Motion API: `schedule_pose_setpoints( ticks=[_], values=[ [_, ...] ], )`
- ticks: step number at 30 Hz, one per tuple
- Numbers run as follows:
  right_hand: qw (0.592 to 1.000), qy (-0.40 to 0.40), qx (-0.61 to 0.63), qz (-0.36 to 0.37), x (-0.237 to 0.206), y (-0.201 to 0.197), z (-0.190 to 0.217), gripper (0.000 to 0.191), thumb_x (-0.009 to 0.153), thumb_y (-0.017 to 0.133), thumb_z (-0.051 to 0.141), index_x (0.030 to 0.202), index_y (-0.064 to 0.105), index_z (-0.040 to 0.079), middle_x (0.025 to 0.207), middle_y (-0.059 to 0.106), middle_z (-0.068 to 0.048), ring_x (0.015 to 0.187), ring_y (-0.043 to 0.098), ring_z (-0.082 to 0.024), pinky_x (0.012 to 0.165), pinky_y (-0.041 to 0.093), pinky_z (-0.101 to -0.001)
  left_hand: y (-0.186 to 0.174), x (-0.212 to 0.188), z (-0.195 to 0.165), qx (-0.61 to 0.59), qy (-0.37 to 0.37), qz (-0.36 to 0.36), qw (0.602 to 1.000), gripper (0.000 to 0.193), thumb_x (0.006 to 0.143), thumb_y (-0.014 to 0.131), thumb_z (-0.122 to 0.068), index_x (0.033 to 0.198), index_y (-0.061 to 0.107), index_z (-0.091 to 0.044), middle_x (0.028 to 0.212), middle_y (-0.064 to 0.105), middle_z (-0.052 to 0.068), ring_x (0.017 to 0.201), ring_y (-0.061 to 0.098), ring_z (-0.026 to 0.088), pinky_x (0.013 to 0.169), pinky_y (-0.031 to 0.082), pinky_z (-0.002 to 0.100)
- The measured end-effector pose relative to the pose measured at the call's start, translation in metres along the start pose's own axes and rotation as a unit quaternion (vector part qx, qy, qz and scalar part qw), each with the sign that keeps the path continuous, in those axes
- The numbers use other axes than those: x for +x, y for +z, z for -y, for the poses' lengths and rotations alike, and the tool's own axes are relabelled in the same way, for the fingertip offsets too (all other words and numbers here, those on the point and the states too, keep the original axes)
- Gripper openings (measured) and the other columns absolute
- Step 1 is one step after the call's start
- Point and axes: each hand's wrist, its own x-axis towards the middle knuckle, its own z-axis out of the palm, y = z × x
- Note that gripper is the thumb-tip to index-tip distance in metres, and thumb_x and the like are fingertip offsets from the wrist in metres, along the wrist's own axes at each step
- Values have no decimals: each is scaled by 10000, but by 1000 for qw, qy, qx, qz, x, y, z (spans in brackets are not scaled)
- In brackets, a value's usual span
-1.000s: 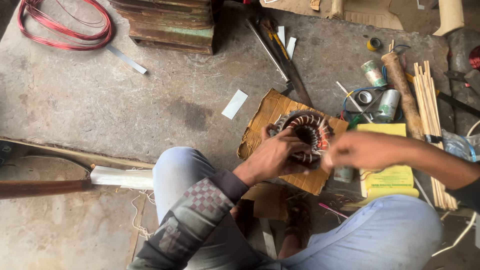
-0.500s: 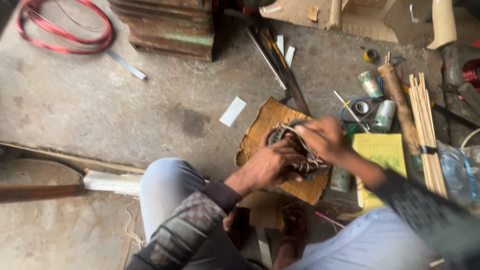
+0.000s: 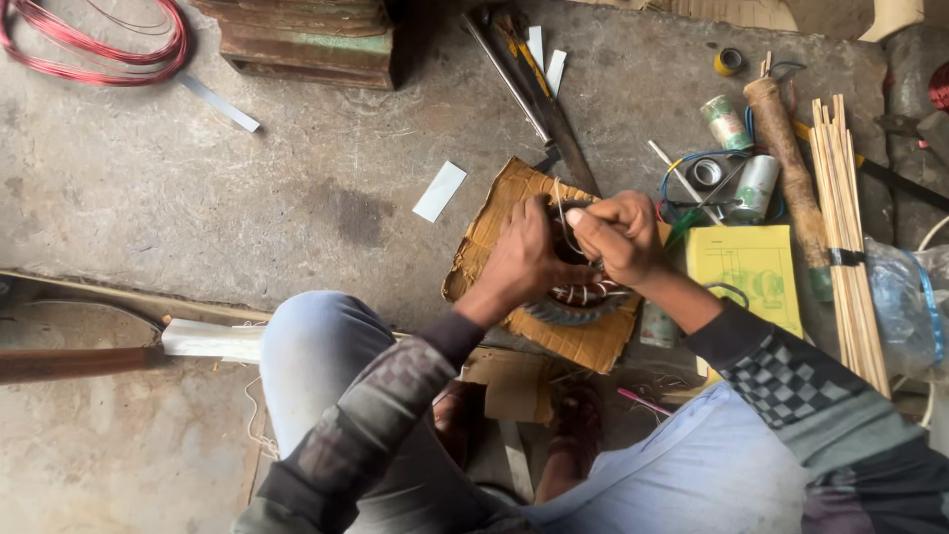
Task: The person sits on the floor working on a copper-wound motor stator resting on cardboard. They thread white string through the stator slots, pull it tight to bind the coil windings, use a screwdriver to help tuck and tighten the string, and at the end reach for a plastic bag of supplies.
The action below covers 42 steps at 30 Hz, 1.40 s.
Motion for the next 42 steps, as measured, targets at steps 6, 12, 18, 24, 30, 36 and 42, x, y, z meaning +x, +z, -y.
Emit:
schedule_pose_setpoints(
  ticks=[6, 12, 18, 24, 30, 36, 42],
  values=[
    [998, -26, -49, 7, -4, -15, 10, 484, 988, 585, 125, 534, 440, 42, 454, 438, 5, 393, 401, -79, 419, 291, -307, 16, 1, -20, -13, -60, -12, 998, 1153, 539, 971, -436, 1339, 368, 134, 1216, 548, 311, 1139, 586, 458, 940, 507, 491],
    [989, -86, -116, 7, 4, -41, -15, 509, 999, 613, 98, 567, 353, 27, 491, 311, -29, 420, 316, -119, 459, 226, -364, 39, 20, -30, 112, -47, 5, 993, 624, 826, 771, -236, 1245, 455, 100, 1164, 572, 294, 1027, 616, 447, 867, 528, 507],
    [980, -149, -132, -5, -6, -30, -32, 499, 999, 622, 113, 596, 341, 30, 519, 305, -40, 448, 305, -123, 468, 231, -362, 36, 14, -29, 169, -29, 1, 985, 413, 914, 620, -181, 1184, 495, 105, 1024, 622, 282, 833, 673, 413, 641, 559, 475],
    [985, -125, -119, -31, -21, -16, -18, 537, 997, 636, 120, 577, 311, 47, 496, 295, -35, 454, 284, -104, 458, 212, -353, 35, -11, -32, 164, 5, -34, 986, 399, 901, 703, -244, 1085, 546, 73, 931, 654, 292, 750, 687, 404, 601, 560, 469],
    [957, -204, -206, 30, -51, 10, 32, 509, 981, 672, 166, 565, 405, 49, 513, 404, -54, 473, 367, -145, 482, 292, -354, 4, -49, -48, 179, 103, -60, 977, 382, 868, 699, -269, 1083, 602, 32, 906, 706, 200, 790, 706, 336, 658, 551, 431],
    [921, -308, -238, 0, -59, -41, 82, 276, 1034, 653, 282, 897, 749, 62, 1025, 734, -107, 879, 739, -174, 750, 597, -288, -2, -71, -88, 99, 153, -169, 969, 216, 983, 613, -249, 1031, 640, -40, 899, 691, 110, 762, 664, 276, 664, 530, 412],
    [949, -153, -152, -228, -83, -103, 53, 241, 1103, 657, 259, 1003, 736, 55, 1004, 736, -48, 818, 701, -100, 713, 566, -249, -18, -24, -79, -99, -62, 103, 988, 502, 1061, 450, -472, 1077, 671, -22, 783, 688, 86, 613, 594, 205, 561, 534, 430]
  ],
)
